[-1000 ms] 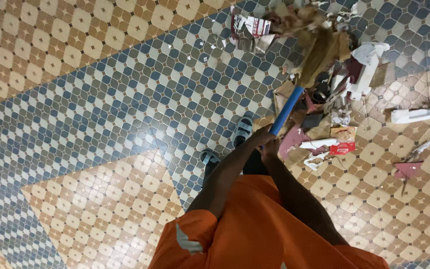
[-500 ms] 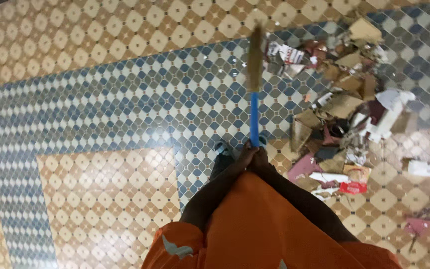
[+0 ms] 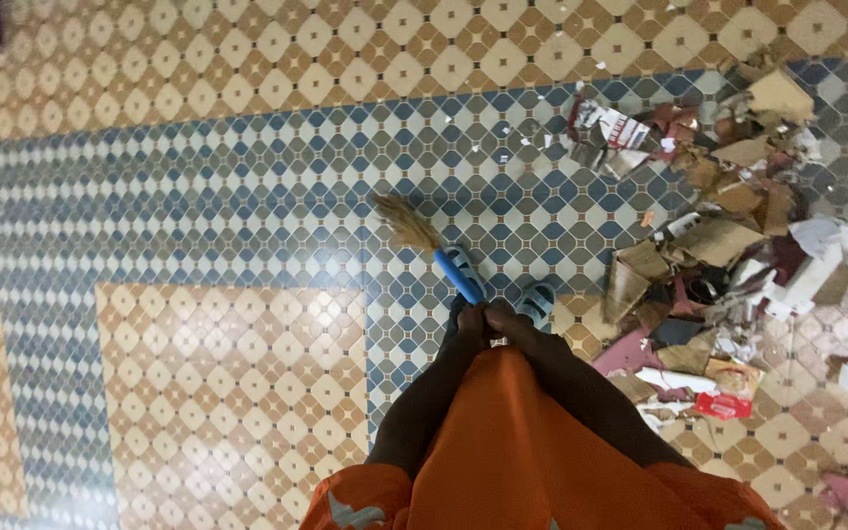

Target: The person sweeps cardboard pieces, paper scraps, and other debris into a pile on a decorative patterned tile floor using a broom.

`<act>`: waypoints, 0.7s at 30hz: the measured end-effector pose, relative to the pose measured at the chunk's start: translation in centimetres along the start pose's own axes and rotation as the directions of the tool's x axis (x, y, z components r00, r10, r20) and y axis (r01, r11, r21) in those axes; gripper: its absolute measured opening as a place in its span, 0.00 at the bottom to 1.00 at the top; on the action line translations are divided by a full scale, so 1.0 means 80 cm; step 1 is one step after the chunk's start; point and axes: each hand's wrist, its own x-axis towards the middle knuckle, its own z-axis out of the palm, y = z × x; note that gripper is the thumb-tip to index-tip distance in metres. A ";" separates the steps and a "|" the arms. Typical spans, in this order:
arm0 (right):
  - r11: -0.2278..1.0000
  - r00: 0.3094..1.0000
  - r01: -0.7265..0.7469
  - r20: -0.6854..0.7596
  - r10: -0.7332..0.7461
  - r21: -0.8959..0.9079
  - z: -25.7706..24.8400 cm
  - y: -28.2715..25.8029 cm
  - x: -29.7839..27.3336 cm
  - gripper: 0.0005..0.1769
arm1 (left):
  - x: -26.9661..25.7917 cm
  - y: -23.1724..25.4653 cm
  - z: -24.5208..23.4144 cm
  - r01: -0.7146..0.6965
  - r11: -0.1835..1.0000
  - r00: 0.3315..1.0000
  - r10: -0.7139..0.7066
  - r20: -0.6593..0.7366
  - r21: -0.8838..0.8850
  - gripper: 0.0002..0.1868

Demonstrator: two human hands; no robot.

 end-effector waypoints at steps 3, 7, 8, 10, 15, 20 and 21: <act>0.993 0.992 -0.097 -0.070 0.102 0.071 -0.002 0.004 -0.007 0.15 | 0.028 0.003 0.004 0.083 0.979 0.992 -0.098 0.074 0.184 0.21; 0.952 0.954 -0.200 -0.175 0.243 0.230 -0.021 0.018 -0.011 0.14 | 0.062 0.012 0.035 0.082 0.880 0.958 -0.198 0.206 0.468 0.22; 0.937 0.943 -0.207 -0.197 0.267 0.280 -0.028 0.014 -0.007 0.14 | 0.072 0.017 0.045 0.049 0.846 0.946 -0.209 0.246 0.530 0.23; 0.902 0.922 -0.203 -0.236 0.307 0.380 -0.031 -0.006 -0.011 0.14 | 0.084 0.031 0.059 -0.062 0.788 0.918 -0.196 0.345 0.613 0.23; 0.722 0.909 0.134 -0.374 0.183 0.679 0.020 -0.085 -0.025 0.09 | 0.098 0.085 0.042 -0.112 0.718 0.909 -0.205 0.362 0.687 0.27; 0.715 0.906 0.256 -0.419 0.057 0.650 0.075 -0.144 -0.018 0.10 | 0.086 0.140 -0.028 -0.245 0.963 0.666 0.082 0.741 0.113 0.31; 0.722 0.909 0.256 -0.415 0.047 0.643 0.085 -0.150 -0.015 0.10 | 0.080 0.150 -0.048 -0.347 0.937 0.610 0.190 0.769 0.045 0.31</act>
